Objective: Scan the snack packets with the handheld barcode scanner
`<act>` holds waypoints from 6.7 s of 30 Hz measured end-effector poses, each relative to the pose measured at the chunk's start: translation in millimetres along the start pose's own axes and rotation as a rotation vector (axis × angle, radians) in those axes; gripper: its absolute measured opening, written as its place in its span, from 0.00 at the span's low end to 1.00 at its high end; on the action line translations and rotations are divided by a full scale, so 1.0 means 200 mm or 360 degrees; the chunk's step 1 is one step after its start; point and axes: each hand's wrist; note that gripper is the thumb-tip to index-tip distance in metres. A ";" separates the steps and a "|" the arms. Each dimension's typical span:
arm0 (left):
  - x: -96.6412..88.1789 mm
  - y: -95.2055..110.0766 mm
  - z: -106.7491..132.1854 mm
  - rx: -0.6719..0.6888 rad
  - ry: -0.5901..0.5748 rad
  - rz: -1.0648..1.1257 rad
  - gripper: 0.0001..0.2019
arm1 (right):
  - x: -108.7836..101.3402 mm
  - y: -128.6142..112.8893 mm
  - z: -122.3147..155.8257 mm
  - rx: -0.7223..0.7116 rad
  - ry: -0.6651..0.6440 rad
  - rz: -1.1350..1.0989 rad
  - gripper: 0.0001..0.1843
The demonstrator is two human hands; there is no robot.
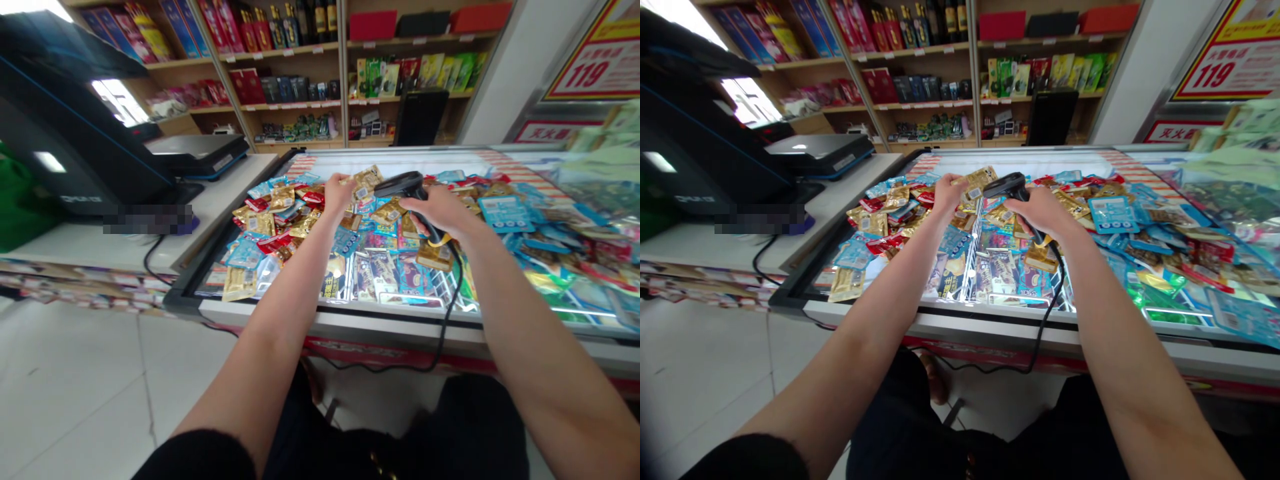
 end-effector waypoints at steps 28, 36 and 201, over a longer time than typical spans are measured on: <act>-0.23 0.11 0.13 0.0710 0.0250 -0.1157 0.18 | 0.03 0.08 -0.09 0.0261 0.0616 -0.0497 0.10; 0.07 -0.01 0.31 0.1022 -0.0395 -0.1228 0.21 | 0.02 0.11 -0.12 0.0287 0.0647 -0.0469 0.09; 0.47 0.04 0.16 0.0097 -0.0350 -0.0289 0.08 | -0.07 0.15 -0.16 0.0179 0.0796 -0.0635 0.09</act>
Point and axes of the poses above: each hand's wrist, its own z-axis away from the middle knuckle, its own x-axis out of the palm, y = z × x, and after that the axes turned 12 degrees about y, right-handed
